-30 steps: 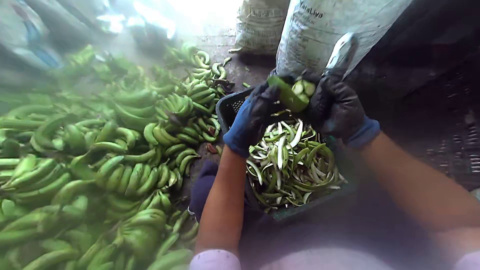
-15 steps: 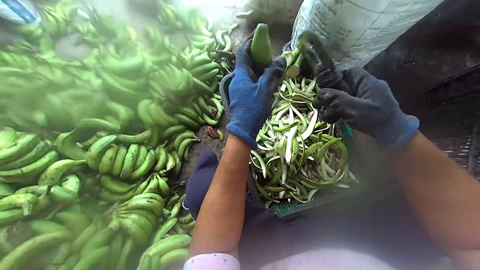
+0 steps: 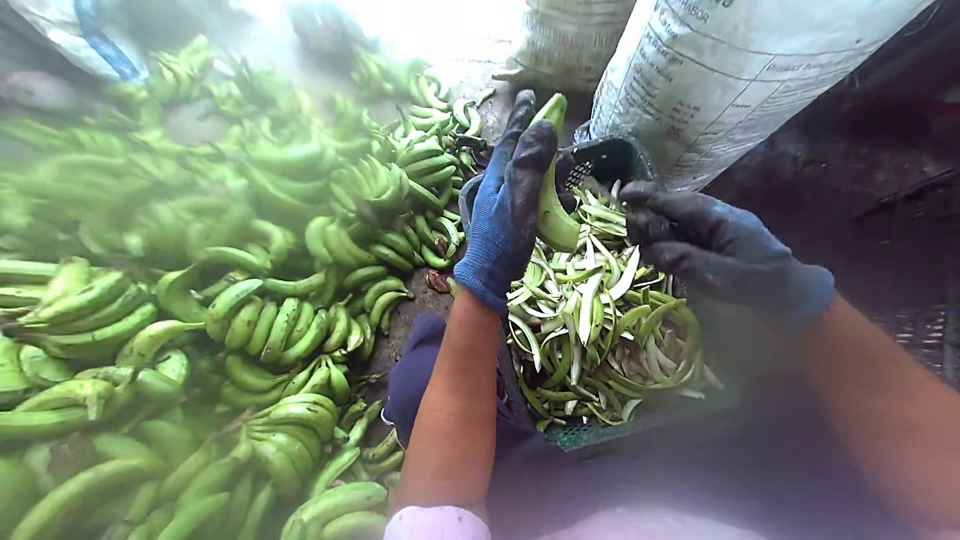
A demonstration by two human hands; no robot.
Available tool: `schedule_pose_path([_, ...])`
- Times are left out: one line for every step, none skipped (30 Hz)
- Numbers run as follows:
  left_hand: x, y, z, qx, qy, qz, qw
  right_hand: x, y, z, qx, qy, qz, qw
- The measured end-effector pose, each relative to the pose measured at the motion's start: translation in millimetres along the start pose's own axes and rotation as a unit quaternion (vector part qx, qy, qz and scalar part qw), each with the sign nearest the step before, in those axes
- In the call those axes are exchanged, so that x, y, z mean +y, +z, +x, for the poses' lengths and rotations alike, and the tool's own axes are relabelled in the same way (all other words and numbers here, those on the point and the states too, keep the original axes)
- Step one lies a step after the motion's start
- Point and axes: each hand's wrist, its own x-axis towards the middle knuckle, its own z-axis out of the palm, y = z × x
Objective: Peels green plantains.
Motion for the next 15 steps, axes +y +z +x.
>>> schedule_pose_path([0,3,-1,-0.002,0.007,0.004,1.000,-3,1,-1,0.002,-0.055,-0.065,0.996])
schedule_pose_path([0,10,-2,0.007,0.015,-0.001,1.000,-3,2,0,0.006,-0.088,-0.138,0.986])
schedule_pose_path([1,17,-5,0.003,0.017,-0.016,1.000,-1,3,1,0.009,-0.103,-0.189,0.977])
schedule_pose_path([3,25,-11,-0.011,0.010,-0.039,0.999,2,2,6,0.016,-0.112,-0.220,0.969])
schedule_pose_path([3,31,-16,-0.022,0.000,-0.063,0.998,1,1,11,0.035,-0.110,-0.234,0.965])
schedule_pose_path([4,35,-20,-0.033,-0.019,-0.087,0.995,-8,-3,17,0.063,-0.094,-0.234,0.966])
schedule_pose_path([6,38,-21,-0.047,-0.038,-0.118,0.991,-16,-9,23,0.095,-0.060,-0.233,0.966])
schedule_pose_path([7,39,-23,-0.071,-0.050,-0.139,0.986,-13,-19,27,0.122,-0.028,-0.248,0.961])
schedule_pose_path([10,40,-23,-0.093,-0.068,-0.146,0.983,-6,-30,29,0.142,-0.005,-0.257,0.956])
schedule_pose_path([13,39,-23,-0.113,-0.090,-0.150,0.978,-2,-39,29,0.150,0.003,-0.246,0.958])
schedule_pose_path([14,36,-22,-0.125,-0.100,-0.148,0.976,0,-45,26,0.152,0.001,-0.222,0.963])
schedule_pose_path([13,33,-20,-0.113,-0.094,-0.124,0.981,0,-46,19,0.146,-0.005,-0.186,0.972])
schedule_pose_path([10,29,-17,-0.076,-0.085,-0.091,0.989,0,-42,12,0.132,-0.013,-0.146,0.980])
schedule_pose_path([6,27,-15,-0.024,-0.075,-0.056,0.995,-2,-34,5,0.107,-0.032,-0.108,0.988])
schedule_pose_path([2,25,-12,0.028,-0.054,-0.006,0.998,-5,-24,1,0.077,-0.058,-0.090,0.991])
